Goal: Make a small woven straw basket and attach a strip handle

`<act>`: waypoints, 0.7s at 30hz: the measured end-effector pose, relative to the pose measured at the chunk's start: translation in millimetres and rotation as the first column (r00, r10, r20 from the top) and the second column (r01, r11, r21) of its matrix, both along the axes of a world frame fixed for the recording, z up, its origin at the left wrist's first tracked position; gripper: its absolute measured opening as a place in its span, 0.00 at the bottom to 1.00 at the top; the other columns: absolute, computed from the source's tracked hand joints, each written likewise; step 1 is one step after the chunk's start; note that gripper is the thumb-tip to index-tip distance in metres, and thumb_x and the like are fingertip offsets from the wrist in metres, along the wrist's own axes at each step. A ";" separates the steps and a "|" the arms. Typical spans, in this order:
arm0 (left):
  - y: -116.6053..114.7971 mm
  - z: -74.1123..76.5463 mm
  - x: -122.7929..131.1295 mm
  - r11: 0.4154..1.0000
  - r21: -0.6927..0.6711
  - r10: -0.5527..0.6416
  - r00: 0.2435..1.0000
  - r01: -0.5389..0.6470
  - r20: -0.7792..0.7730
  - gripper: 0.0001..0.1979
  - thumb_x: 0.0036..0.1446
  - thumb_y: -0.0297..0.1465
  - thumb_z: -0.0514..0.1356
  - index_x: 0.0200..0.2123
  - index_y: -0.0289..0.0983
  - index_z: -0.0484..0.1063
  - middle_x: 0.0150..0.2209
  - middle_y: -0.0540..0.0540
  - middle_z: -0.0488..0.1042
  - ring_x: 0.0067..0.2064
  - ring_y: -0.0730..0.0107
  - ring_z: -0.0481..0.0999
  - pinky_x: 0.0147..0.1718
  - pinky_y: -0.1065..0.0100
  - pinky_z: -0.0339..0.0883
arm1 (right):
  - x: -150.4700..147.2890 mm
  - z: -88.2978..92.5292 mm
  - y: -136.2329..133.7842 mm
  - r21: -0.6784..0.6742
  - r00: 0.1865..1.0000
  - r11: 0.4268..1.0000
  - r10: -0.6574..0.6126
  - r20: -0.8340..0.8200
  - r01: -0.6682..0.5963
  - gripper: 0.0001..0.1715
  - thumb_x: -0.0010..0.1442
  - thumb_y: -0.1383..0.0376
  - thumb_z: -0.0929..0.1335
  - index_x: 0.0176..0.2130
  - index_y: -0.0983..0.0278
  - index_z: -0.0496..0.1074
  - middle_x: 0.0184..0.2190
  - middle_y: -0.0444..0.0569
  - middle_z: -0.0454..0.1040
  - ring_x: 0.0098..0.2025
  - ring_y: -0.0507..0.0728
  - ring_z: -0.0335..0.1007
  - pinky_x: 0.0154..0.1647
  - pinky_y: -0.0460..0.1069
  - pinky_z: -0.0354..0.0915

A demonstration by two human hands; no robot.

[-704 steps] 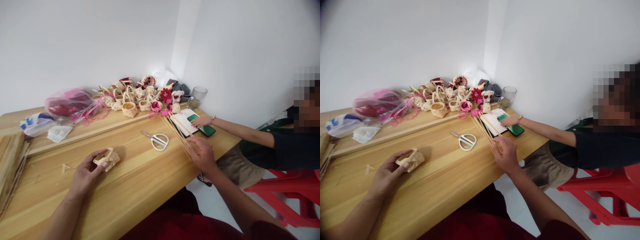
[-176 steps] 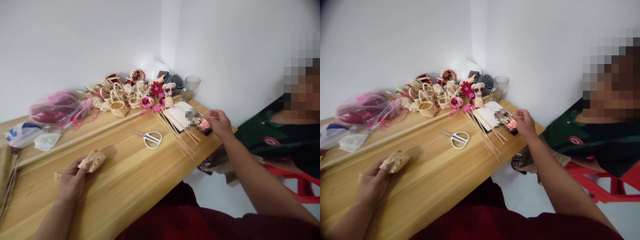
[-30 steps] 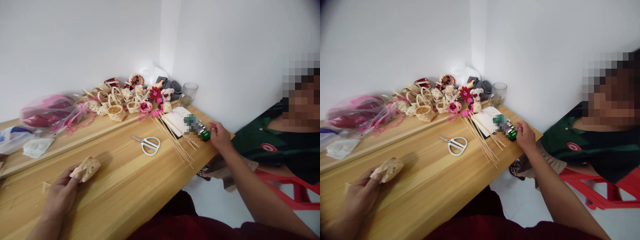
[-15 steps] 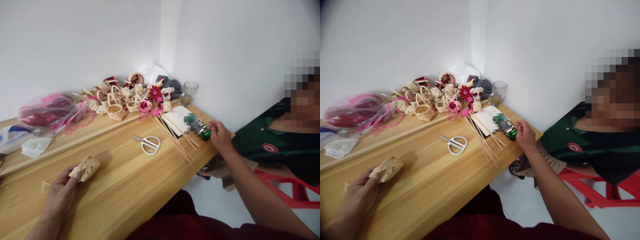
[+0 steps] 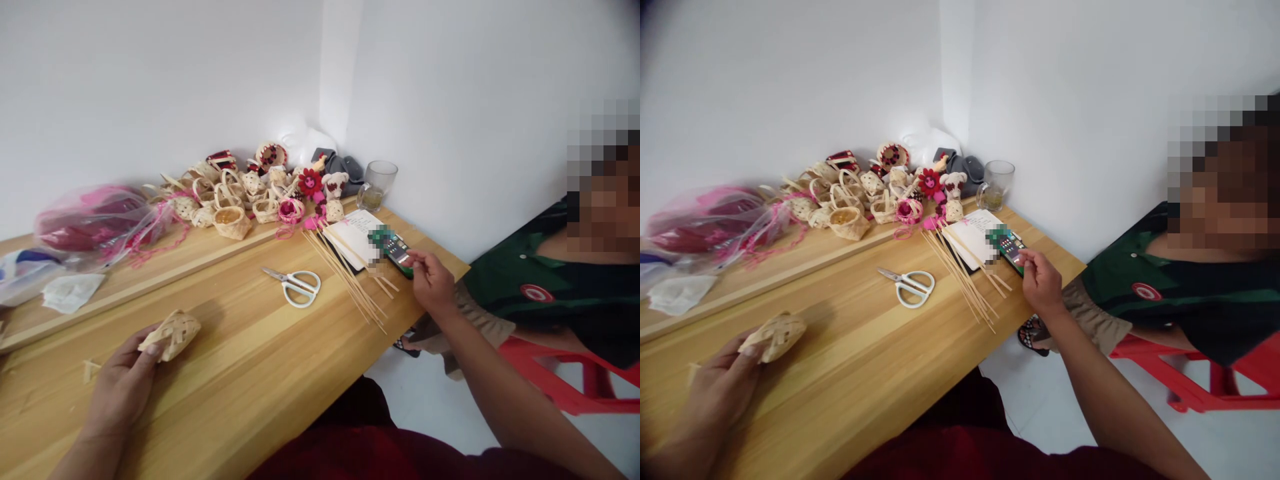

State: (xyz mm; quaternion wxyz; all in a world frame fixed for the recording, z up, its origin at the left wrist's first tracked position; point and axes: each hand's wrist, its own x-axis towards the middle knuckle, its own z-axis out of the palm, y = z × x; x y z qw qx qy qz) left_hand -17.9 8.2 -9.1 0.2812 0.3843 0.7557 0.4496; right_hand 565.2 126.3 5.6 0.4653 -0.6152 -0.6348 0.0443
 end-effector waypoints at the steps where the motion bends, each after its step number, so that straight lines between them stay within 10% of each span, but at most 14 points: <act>1: 0.2 -0.9 -0.6 1.000 0.005 -0.004 1.000 0.004 0.007 0.48 0.32 0.70 0.69 0.46 0.38 0.80 0.40 0.41 0.85 0.39 0.58 0.80 0.37 0.67 0.73 | 2.9 1.6 3.9 0.009 1.000 1.000 -0.015 -0.004 0.015 0.18 0.70 0.60 0.62 0.53 0.60 0.75 0.42 0.53 0.84 0.45 0.62 0.83 0.51 0.58 0.75; 21: 1.5 -3.0 -2.2 1.000 0.027 0.006 0.999 -0.007 0.041 0.45 0.31 0.69 0.71 0.43 0.40 0.80 0.39 0.42 0.85 0.42 0.54 0.82 0.38 0.65 0.74 | -6.5 -6.8 0.6 -0.028 0.997 0.998 0.049 -0.058 -0.051 0.16 0.70 0.62 0.63 0.52 0.59 0.75 0.42 0.51 0.83 0.45 0.62 0.83 0.53 0.60 0.75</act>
